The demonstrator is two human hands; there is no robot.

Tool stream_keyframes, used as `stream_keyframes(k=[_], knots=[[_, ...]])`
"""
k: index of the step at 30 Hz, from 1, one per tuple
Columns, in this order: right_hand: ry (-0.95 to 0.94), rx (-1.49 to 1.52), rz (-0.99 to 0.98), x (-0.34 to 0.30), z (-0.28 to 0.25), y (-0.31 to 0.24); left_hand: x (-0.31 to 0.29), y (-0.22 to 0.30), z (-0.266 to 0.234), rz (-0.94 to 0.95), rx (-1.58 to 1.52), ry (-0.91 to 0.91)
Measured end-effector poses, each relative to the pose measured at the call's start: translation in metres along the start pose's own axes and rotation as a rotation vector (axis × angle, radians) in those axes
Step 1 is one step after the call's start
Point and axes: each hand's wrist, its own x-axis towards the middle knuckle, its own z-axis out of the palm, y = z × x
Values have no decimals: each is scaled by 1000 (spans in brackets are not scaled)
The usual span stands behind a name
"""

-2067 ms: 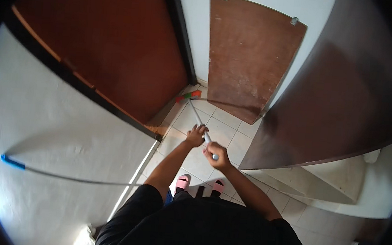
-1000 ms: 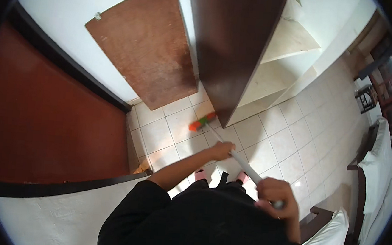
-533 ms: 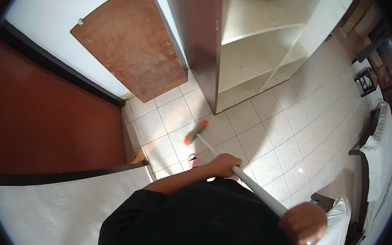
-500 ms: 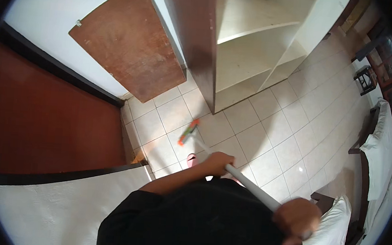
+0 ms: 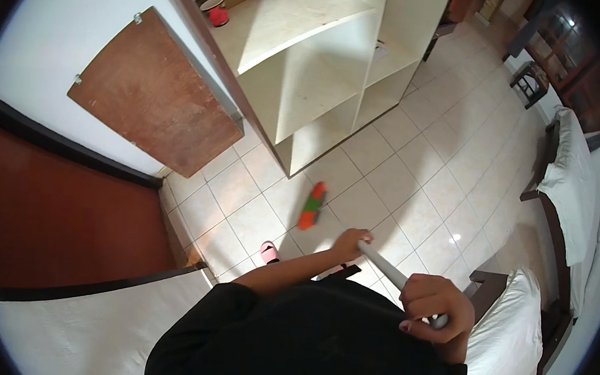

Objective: The person sweeps the tiled floor of a bedroom using a broom. They systematically clean the area around two beds, a nightstand, and a shelving unit, moving the broom back and forth to gather debris.

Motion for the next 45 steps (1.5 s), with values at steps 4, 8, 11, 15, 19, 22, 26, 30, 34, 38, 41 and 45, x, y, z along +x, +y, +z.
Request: stream_keyframes(k=[4, 8, 11, 15, 19, 22, 26, 30, 34, 38, 41, 45], knots=[[-15, -205, 50, -16, 4, -1, 58, 21, 51, -89, 35, -25], [267, -236, -170, -64, -10, -22, 77, 60, 71, -77, 101, 43], [423, -75, -282, -117, -20, -40, 71, 104, 69, -89, 175, -82], [1266, 84, -97, -110, -4, -43, 53, 112, 60, -300, 213, -340], [1024, 335, -249, -100, -13, 8, 47, 92, 62, -345, 160, -302], [431, 90, -114, -66, -29, 14, 48, 29, 77, -107, 1, -98], [213, 26, -80, -37, -38, 33, 105, -1, 83, 16, -72, -123], [160, -69, -13, 4, -47, 40, 145, -35, 62, 114, -34, -218], [121, -97, 25, 24, -70, -21, 205, 50, 8, 342, -13, -618], [84, -31, -182, 71, -118, -39, 217, 78, -53, 423, -100, -743], [550, -184, 47, 95, -129, -37, 221, 75, -81, 233, -199, -682], [964, 143, -14, 123, -133, 29, 241, 26, -106, 250, -171, -431]])
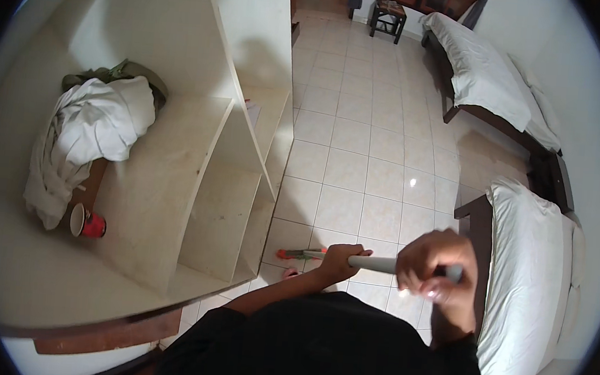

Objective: The person sweeps the tiled floor of a bedroom using a broom. They systematically clean the area around two beds, a nightstand, and a shelving unit, moving the broom back and forth to gather debris.

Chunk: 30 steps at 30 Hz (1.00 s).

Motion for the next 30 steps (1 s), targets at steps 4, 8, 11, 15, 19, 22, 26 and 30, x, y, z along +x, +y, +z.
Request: stream_keyframes(k=[4, 8, 11, 15, 19, 22, 26, 30], knots=[[-71, -395, -72, 19, 41, 37, 3, -68, -3, 118, 87, 84], [-76, -444, 18, -4, 52, 118, 11, -145, 6, 63, 135, 85], [5, -559, 31, -26, 58, 139, 12, -163, 18, 79, 75, 152], [193, -610, 38, -70, 77, 135, 5, -147, 31, 17, 49, -64], [325, -558, 139, -129, 111, 74, -35, -95, 64, 167, 104, -176], [500, -505, 29, -171, 155, 9, -73, -21, 76, 242, -60, -529], [215, -383, -194, -186, 209, -70, -136, 70, 103, 428, -253, -1393], [284, -536, -52, -198, 287, -118, -232, 144, 129, 745, -631, -1544]])
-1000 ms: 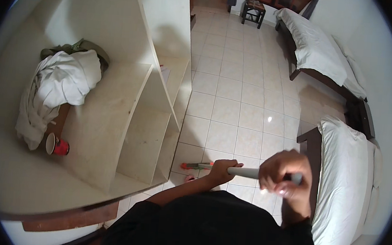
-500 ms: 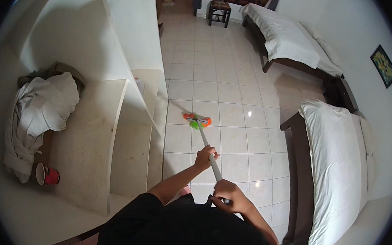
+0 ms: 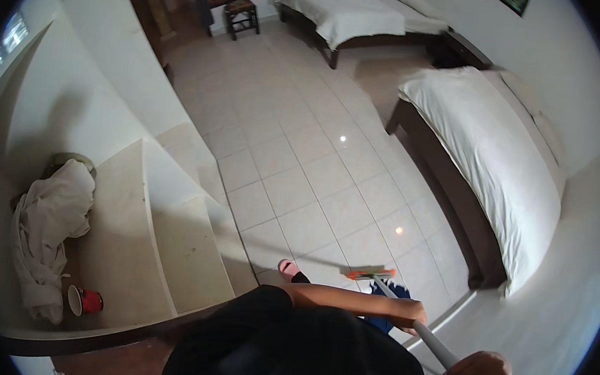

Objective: The person sweeps the tiled floor of a bedroom using a broom. They systematically clean the area around two beds, a nightstand, and a shelving unit, moving the broom back and forth to gather debris.

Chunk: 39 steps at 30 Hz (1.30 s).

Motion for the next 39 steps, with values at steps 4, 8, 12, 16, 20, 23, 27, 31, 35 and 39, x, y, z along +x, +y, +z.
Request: stream_keyframes(k=[4, 8, 12, 16, 20, 23, 27, 31, 35, 39], knots=[[51, -88, 113, -54, 36, 4, 17, -8, 55, 110, -143, -6], [705, -17, 78, -102, 72, 27, -17, -40, 50, -103, 121, -52], [888, 88, 49, -148, 110, 70, -68, -82, 50, -278, 222, -31], [893, 78, 225, -155, 135, 131, -144, -144, 40, -656, 252, 108], [1033, -53, 447, -137, 146, 176, -152, -142, 9, -581, 584, 82], [1177, -98, 419, -138, 145, 145, -127, -132, 11, -538, 647, 105], [1263, -373, 254, -151, 131, 60, -39, -73, 30, -339, 491, 107], [1170, -436, 191, -123, 122, 8, 18, -33, 48, -69, 397, 52], [662, -583, 478, -98, 99, 26, 38, -55, 48, 24, 196, -91], [502, -361, 704, -75, 54, 86, 25, -101, 23, -143, 34, -85]])
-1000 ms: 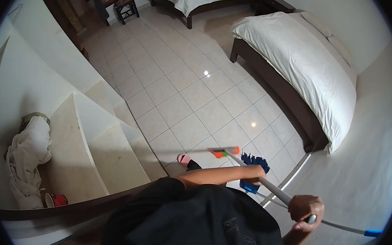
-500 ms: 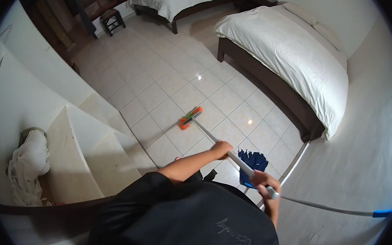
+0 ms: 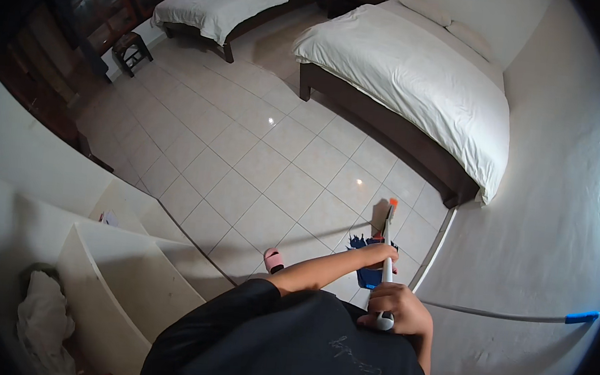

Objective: The person sweeps the tiled floor of a bedroom using a broom. They systematically clean the area around two beds, a nightstand, and a shelving unit, moving the broom back and forth to gather debris.

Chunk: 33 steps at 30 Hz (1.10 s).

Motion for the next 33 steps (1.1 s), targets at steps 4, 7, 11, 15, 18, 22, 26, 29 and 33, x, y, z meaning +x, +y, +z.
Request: stream_keyframes(k=[4, 7, 11, 15, 18, 22, 26, 29, 33], knots=[[143, 141, -205, 31, -13, 5, -18, -21, -37, 104, 104, 69], [177, 379, -311, 52, -17, 22, -63, -33, -84, -11, 225, 23], [213, 575, -280, 102, 21, 84, -145, -93, -141, -352, 265, -20], [249, 523, -154, 132, 40, 100, -182, -112, -192, -537, 368, -62], [384, 488, -82, 122, 16, 90, -156, -113, -199, -516, 428, -93], [672, 434, -121, 86, -32, 38, -78, -65, -186, -202, 336, 40], [683, 119, -281, 77, -53, -20, -10, -12, -172, 143, 178, 64], [374, -112, -382, 104, -66, -20, 16, -23, -164, 272, 113, 65], [132, -147, -139, 173, -68, 26, 28, -95, -165, 68, 1, 10]])
